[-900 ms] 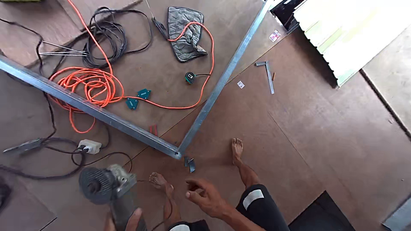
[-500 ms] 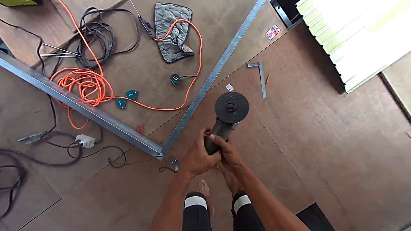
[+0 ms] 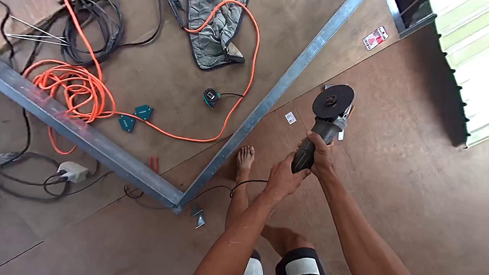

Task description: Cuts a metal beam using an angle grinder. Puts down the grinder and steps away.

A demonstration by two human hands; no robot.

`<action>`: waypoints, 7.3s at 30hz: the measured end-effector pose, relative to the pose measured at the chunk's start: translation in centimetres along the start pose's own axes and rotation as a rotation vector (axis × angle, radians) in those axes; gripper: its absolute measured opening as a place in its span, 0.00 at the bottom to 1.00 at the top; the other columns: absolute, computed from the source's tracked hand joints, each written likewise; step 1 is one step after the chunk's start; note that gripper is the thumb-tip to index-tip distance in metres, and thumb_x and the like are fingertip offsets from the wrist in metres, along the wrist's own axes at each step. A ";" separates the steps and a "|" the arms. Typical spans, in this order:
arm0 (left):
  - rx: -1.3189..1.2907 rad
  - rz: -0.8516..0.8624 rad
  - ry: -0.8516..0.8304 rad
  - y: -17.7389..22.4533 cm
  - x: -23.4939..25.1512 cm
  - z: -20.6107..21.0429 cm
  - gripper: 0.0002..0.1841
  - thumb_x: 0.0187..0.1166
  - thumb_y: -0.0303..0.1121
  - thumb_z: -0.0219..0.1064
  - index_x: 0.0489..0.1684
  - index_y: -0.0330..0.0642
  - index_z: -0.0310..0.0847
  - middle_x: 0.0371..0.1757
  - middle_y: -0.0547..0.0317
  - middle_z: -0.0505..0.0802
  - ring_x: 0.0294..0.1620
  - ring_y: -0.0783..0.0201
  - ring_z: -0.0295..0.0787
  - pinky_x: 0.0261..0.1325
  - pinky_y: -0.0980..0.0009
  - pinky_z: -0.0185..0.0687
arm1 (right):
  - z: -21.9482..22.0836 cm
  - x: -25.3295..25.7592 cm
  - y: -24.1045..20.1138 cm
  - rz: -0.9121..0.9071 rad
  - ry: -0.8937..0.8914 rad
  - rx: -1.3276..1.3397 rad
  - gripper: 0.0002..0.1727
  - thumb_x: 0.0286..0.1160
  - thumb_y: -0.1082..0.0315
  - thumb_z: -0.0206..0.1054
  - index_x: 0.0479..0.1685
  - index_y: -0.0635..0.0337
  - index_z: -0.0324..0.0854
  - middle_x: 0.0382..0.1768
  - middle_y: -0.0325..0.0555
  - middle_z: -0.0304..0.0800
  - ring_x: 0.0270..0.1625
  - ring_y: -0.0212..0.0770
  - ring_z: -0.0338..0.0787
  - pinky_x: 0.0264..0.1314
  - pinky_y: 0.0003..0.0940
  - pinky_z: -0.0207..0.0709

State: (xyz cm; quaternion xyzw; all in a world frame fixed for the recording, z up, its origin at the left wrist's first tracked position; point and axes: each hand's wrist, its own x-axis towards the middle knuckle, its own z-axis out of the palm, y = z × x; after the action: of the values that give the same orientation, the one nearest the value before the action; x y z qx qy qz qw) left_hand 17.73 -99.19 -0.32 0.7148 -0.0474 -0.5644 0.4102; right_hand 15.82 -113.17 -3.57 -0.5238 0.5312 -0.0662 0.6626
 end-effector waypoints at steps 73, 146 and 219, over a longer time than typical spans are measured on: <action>0.875 0.278 0.891 -25.1 17.9 -9.2 0.37 0.65 0.47 0.77 0.77 0.41 0.77 0.64 0.46 0.92 0.55 0.43 0.94 0.43 0.48 0.88 | 3.3 14.7 9.6 -0.080 -0.091 -0.637 0.36 0.60 0.43 0.81 0.65 0.53 0.77 0.35 0.52 0.90 0.27 0.47 0.91 0.32 0.47 0.88; 0.876 0.285 0.888 -25.2 17.9 -9.2 0.37 0.67 0.48 0.77 0.77 0.41 0.77 0.64 0.45 0.91 0.57 0.43 0.93 0.45 0.49 0.87 | 3.4 16.5 7.4 -0.076 -0.095 -0.743 0.37 0.54 0.45 0.83 0.63 0.56 0.79 0.38 0.54 0.91 0.33 0.50 0.93 0.38 0.52 0.89; 0.841 0.282 0.865 -25.3 18.0 -9.2 0.38 0.66 0.48 0.78 0.78 0.42 0.75 0.65 0.45 0.91 0.58 0.43 0.92 0.45 0.48 0.88 | 4.9 16.8 6.4 -0.039 -0.090 -0.819 0.35 0.56 0.45 0.82 0.62 0.56 0.80 0.38 0.52 0.91 0.35 0.48 0.93 0.41 0.53 0.88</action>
State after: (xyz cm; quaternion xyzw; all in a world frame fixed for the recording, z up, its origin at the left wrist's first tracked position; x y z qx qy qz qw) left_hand 21.99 -87.15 -30.09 0.9662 -0.1890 -0.0969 0.1461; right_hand 23.73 -118.12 -19.72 -0.7566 0.4741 0.1608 0.4207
